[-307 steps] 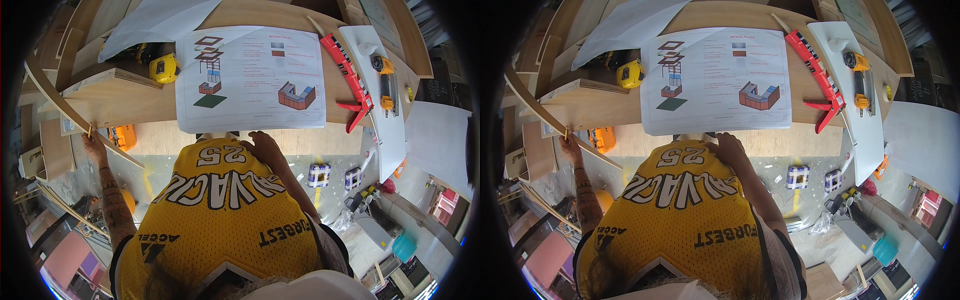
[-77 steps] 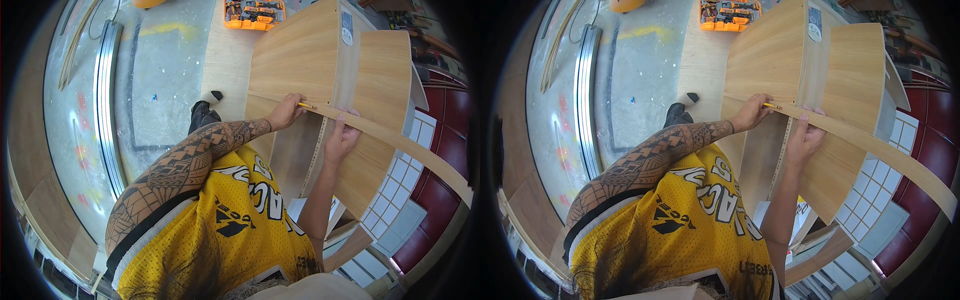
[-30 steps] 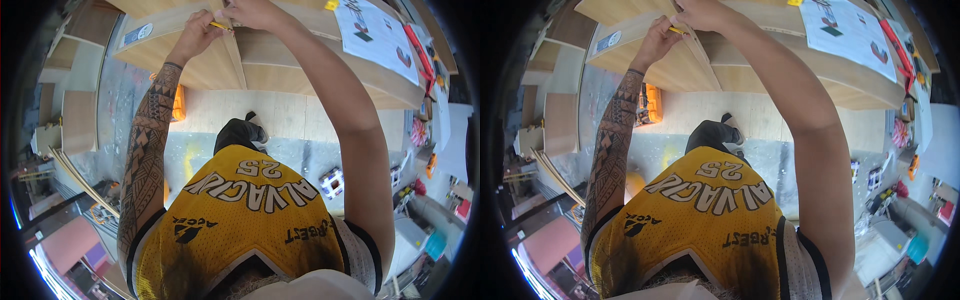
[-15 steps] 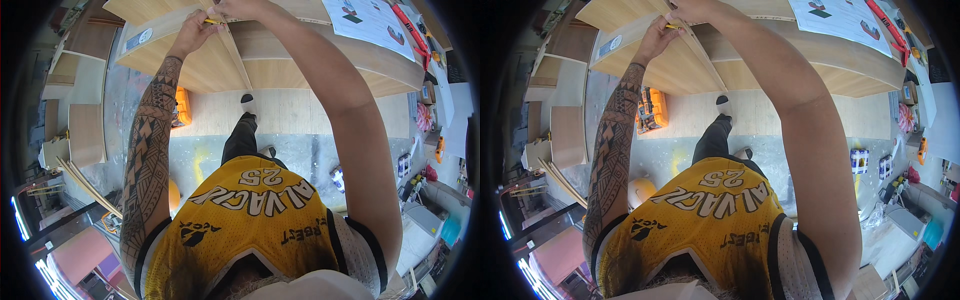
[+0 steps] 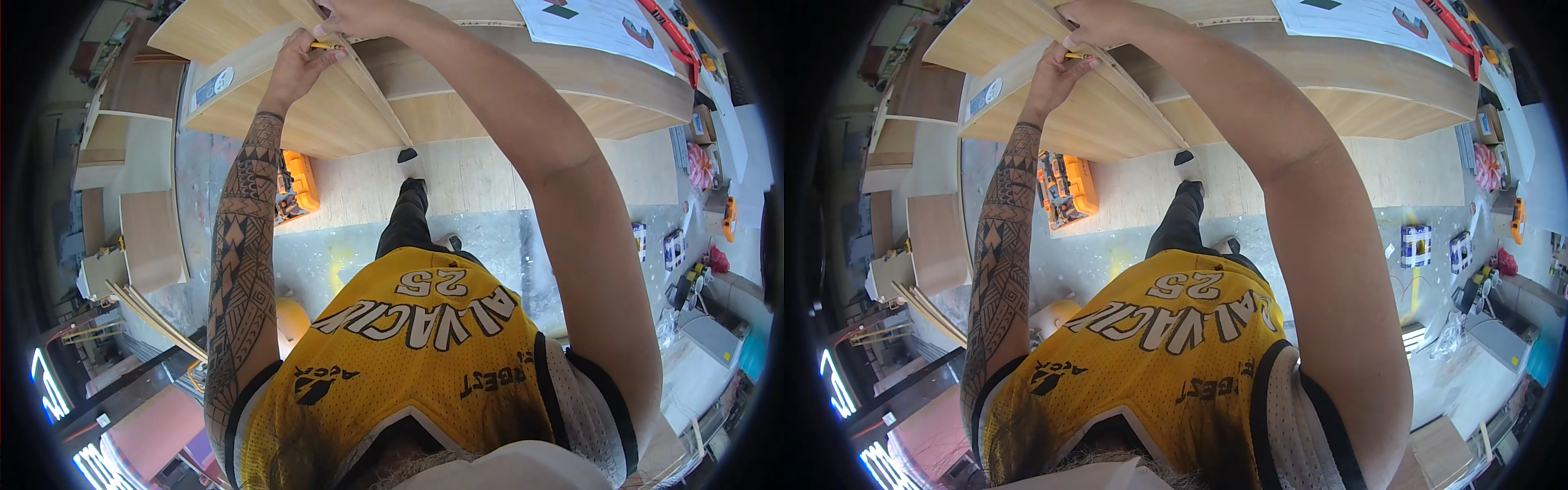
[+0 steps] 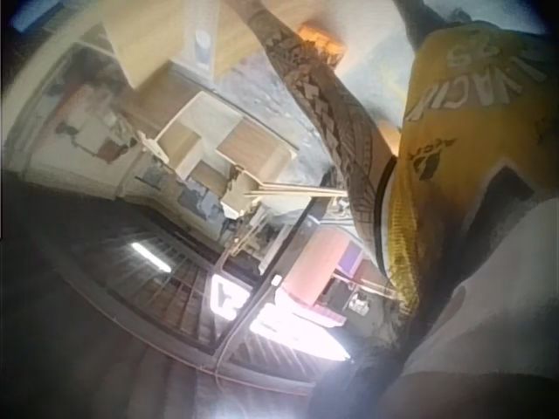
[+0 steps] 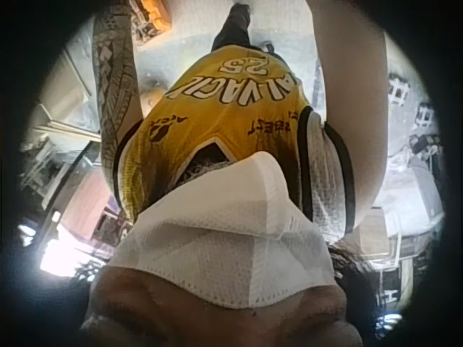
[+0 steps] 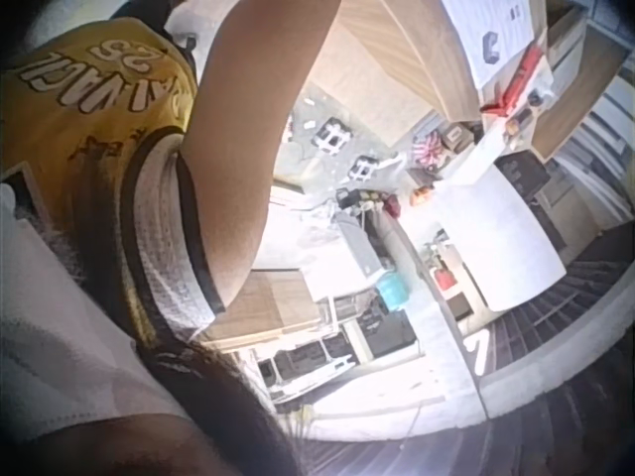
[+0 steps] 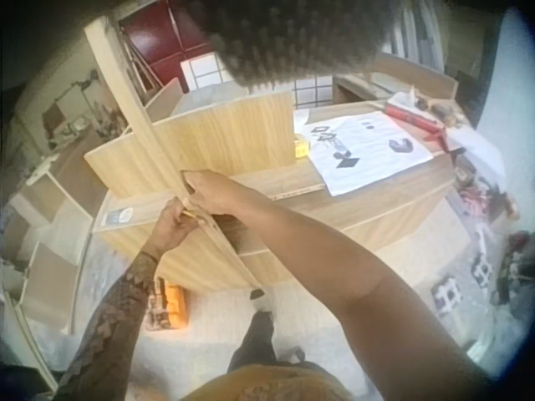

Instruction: The recorder uses a measuring tape and pencil to mark wood for a construction project, referencing a set of printed plans.

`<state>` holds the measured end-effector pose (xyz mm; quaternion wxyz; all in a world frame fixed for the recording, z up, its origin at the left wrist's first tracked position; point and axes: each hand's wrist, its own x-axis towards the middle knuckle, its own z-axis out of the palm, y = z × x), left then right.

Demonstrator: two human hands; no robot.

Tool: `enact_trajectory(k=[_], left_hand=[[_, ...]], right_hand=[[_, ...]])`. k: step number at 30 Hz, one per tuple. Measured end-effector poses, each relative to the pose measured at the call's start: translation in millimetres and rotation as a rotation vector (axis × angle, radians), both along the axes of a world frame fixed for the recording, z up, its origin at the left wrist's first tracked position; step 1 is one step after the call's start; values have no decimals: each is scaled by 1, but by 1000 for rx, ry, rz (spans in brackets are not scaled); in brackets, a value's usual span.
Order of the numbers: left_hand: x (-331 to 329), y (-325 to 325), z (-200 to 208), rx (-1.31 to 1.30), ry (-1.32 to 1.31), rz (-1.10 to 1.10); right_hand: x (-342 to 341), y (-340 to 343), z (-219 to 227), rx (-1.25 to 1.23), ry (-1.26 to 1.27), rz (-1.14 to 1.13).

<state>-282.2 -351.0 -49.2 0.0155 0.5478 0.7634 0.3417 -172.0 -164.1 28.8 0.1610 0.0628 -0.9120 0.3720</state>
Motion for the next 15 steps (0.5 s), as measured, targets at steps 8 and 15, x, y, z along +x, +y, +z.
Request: enact_trajectory(k=[8, 15], left_hand=[[23, 50, -16, 78, -174, -64], [88, 107, -13, 41, -429, 2]], right_hand=[[82, 24, -1, -208, 104, -267], [310, 65, -167, -449, -22, -615]])
